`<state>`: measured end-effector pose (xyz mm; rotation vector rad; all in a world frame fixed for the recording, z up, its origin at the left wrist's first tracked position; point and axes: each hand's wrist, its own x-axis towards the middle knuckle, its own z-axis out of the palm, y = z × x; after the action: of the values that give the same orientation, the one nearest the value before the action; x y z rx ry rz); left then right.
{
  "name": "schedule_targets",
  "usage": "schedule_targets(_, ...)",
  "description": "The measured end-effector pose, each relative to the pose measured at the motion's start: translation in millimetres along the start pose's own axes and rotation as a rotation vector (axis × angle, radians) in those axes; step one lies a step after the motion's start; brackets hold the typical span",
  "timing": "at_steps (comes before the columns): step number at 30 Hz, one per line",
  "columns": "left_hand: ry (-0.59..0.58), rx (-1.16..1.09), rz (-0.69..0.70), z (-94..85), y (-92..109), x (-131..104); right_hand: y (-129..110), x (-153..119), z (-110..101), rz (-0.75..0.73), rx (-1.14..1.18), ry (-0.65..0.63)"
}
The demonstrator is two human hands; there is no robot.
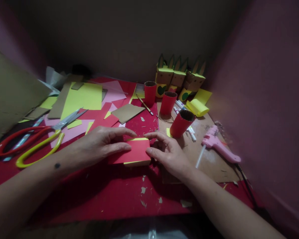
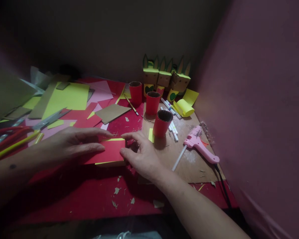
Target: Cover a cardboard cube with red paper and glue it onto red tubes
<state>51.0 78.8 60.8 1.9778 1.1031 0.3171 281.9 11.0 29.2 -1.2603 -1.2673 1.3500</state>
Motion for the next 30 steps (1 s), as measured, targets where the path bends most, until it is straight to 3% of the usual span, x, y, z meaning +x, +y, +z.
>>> schedule_targets(30,0.009,0.064,0.006,1.7,2.4,-3.5,-0.2,-0.1,-2.5,-0.014,-0.025,-0.023)
